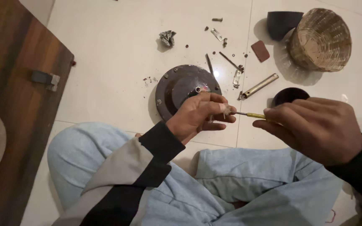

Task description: The person sits on the floor and uses a screwdriver to adjust a small white plastic electrical component. They then pick up a sanding block and rub it against the component before continuing to adjust it with the screwdriver.

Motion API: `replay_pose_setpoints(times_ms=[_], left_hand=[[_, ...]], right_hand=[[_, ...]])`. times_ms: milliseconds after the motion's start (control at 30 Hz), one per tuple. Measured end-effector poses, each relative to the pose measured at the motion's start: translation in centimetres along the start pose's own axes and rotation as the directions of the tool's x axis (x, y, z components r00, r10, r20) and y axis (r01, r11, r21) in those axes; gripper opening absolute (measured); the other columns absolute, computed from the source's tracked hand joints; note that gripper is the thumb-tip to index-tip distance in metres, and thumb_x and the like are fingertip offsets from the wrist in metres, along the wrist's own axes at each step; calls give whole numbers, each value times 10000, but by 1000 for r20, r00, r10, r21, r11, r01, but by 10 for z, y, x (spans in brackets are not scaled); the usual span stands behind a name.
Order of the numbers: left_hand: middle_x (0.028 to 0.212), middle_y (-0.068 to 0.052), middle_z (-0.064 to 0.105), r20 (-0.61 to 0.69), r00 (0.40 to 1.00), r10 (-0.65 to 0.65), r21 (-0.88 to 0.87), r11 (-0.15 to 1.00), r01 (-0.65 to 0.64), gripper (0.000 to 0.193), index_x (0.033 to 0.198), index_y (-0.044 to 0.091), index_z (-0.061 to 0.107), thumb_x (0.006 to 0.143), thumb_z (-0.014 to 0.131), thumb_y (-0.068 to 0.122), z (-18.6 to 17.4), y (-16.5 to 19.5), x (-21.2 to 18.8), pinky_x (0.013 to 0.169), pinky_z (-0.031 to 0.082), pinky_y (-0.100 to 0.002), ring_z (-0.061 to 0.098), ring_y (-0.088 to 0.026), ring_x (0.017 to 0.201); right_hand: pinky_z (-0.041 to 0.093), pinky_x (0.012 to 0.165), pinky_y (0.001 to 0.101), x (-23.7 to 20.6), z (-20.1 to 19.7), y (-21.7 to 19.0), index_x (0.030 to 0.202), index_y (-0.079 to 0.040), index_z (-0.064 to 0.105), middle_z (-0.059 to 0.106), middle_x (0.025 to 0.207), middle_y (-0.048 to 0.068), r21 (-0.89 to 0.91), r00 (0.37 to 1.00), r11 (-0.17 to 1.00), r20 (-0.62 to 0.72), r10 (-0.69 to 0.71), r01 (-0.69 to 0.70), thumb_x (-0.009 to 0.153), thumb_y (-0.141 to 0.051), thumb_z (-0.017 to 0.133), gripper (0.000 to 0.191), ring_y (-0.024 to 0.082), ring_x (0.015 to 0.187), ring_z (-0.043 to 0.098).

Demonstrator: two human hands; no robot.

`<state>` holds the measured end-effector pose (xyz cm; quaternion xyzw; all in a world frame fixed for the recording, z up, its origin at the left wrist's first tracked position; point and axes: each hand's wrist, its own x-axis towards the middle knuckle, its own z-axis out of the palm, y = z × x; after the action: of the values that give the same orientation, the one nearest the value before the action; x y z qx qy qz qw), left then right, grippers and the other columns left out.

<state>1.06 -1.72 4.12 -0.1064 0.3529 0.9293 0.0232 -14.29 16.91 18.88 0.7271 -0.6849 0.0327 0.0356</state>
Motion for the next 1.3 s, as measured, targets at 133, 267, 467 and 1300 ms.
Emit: replay_pose_setpoints(times_ms=[133, 267, 467, 1300], left_hand=[[1192, -119, 704, 27, 999, -16, 38, 999, 15, 348, 1192, 9, 573, 947, 643, 246, 1, 2, -1, 888, 602, -344, 721, -201, 1075], [1176, -139, 703, 40, 999, -16, 41, 999, 14, 344, 1185, -4, 569, 947, 656, 229, 0, 0, 0, 891, 609, -359, 721, -229, 1053], [1187, -142, 698, 47, 999, -5, 24, 1000, 4, 342, 1198, 14, 561, 950, 649, 232, 1, -2, -2, 899, 612, -355, 717, -232, 1070], [1221, -134, 678, 124, 992, 19, -137, 991, -2, 288, 1163, 62, 548, 961, 655, 238, 5, 4, -3, 939, 594, -356, 702, -233, 1122]], right_hand=[[490, 439, 355, -1, -1, -5, 880, -74, 687, 674, 572, 36, 34, 982, 989, 125, 140, -146, 825, -355, 826, 318, 201, 474, 656], [482, 452, 342, 8, -3, -13, 847, -78, 642, 635, 548, 63, 120, 785, 812, 366, 499, -572, 858, -409, 791, 363, 183, 476, 628], [477, 551, 370, 23, -7, -9, 799, 1, 600, 592, 609, 79, 229, 412, 367, 711, 570, -902, 974, -366, 711, 421, 180, 579, 522], [546, 504, 379, -6, -18, 0, 1083, -21, 719, 730, 662, 66, -164, 975, 971, 166, -148, 176, 841, -363, 744, 420, 225, 559, 712]])
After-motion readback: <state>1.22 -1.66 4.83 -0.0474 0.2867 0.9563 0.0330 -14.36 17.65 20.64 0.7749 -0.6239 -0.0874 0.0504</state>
